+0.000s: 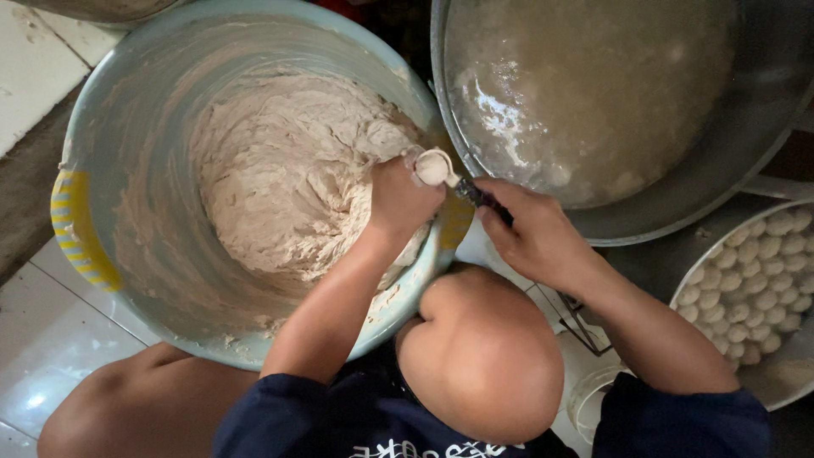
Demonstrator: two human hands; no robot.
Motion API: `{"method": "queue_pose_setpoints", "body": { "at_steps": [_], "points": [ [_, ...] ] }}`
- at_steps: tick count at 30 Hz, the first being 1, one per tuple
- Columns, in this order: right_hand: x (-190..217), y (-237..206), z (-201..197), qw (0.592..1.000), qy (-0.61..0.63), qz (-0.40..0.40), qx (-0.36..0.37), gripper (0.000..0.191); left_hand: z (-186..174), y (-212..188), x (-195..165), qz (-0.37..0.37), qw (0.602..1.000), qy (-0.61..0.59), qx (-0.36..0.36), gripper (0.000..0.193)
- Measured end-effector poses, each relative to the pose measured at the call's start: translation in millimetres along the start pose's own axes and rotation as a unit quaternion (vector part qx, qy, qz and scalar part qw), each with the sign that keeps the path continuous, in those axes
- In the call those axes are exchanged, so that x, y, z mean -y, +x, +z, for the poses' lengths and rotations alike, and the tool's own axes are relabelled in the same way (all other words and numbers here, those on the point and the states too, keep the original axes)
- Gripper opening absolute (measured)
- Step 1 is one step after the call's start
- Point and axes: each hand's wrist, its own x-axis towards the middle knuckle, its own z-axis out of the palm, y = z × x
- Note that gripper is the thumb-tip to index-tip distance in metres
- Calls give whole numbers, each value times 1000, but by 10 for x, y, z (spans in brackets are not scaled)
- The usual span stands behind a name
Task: The person sits on the floor scooping dough by hand from a large basin, using a small scoop to portion pieces and dipping the scoop in a water basin, then rolls each piece between the hands into a ball and places it into a tray filled with similar dough balls.
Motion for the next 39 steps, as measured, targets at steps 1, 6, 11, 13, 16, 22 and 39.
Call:
{"method": "queue_pose_setpoints", "body": {
  "at_steps": [1, 6, 11, 13, 16, 22, 39],
  "points": [
    [-24, 19, 13, 1000, 11, 6, 11, 35, -7, 15, -9, -13, 1000, 5, 1, 12],
    [-286, 199, -39, 974, 154, 156, 60, 39, -112, 72, -28, 71, 980, 180, -56, 37],
    [-567, 397, -208, 993, -28, 30, -108, 41, -56, -18, -28, -84, 982, 160, -45, 41],
    [-631, 510, -279, 988, -74, 18, -134, 39, -17, -47, 27, -52, 995, 66, -56, 32],
    [-634, 561, -403, 983, -97, 79, -132, 35, 10, -71, 138, 26, 996, 23, -81, 23],
    [-345, 295, -273, 998, -13, 39, -46, 35, 122, -30, 192, -9, 996, -26, -88, 21],
    [-237, 5, -237, 995, -46, 37, -85, 36, -512, 291, 873, -198, 888, 386, 152, 59]
  ]
}}
